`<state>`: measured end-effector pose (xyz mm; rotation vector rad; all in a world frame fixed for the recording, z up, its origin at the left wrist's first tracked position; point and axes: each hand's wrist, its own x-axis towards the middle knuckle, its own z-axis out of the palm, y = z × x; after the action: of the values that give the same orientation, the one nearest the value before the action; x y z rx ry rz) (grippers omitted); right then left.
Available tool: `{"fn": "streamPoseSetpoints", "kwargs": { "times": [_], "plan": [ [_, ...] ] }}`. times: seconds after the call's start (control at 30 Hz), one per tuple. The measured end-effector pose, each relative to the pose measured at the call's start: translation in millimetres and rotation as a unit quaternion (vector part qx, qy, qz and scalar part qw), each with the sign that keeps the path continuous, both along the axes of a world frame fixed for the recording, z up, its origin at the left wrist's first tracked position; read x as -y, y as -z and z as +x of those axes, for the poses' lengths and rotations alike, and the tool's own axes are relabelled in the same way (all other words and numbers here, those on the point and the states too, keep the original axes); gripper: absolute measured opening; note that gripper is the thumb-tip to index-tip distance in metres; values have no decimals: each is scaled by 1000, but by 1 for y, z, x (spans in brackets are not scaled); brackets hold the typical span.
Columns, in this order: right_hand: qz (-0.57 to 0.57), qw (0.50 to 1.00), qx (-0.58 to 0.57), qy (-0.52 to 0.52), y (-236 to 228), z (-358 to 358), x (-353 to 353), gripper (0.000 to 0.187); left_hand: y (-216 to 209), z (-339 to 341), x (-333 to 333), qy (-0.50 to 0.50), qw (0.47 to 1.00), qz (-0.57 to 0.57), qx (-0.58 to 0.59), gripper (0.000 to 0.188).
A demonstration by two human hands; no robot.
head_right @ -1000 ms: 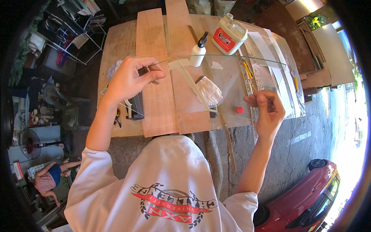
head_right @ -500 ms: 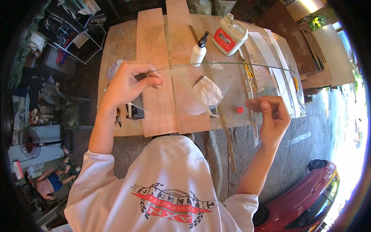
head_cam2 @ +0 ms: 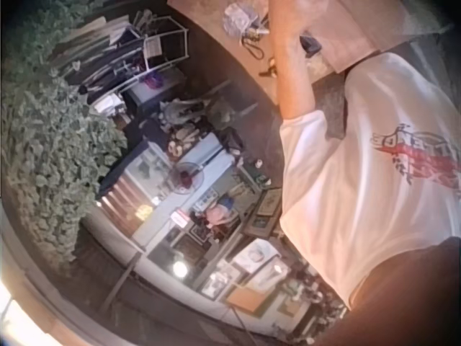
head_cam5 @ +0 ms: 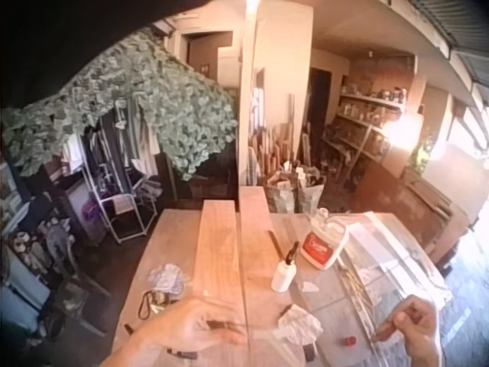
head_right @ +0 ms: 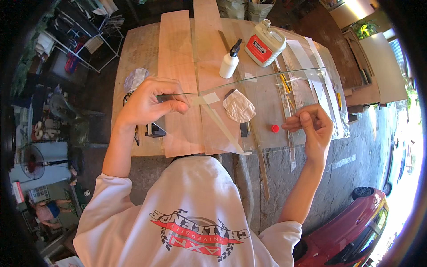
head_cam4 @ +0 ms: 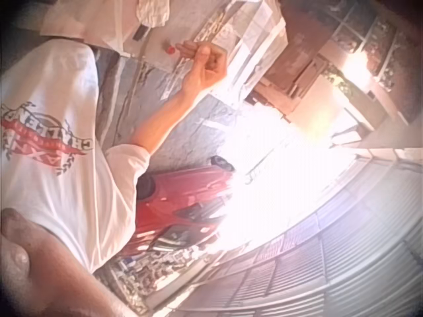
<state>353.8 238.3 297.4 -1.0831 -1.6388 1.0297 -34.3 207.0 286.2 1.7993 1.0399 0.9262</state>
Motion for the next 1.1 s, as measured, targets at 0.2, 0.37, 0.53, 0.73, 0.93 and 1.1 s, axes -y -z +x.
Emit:
{"fn": "streamPoseSetpoints", "kwargs": {
  "times": [0.2,0.37,0.53,0.73,0.93,1.1],
  "plan": [
    [46,995,22,86,-8,-20,19,24,1,5,7,-122,990,-69,-30,21],
    [109,986,28,125,-10,-37,30,18,1,9,9,-153,986,-66,11,22],
    [118,981,47,144,-15,-44,37,14,1,12,14,-181,980,-75,21,21],
    [123,976,57,169,-17,-55,47,15,-2,17,21,-207,974,-76,50,20],
    [139,971,62,182,-17,-59,53,16,-7,18,28,-221,970,-86,54,17],
    [137,972,47,185,-15,-61,54,14,-10,18,30,-225,971,-78,37,19]
  ]
}}
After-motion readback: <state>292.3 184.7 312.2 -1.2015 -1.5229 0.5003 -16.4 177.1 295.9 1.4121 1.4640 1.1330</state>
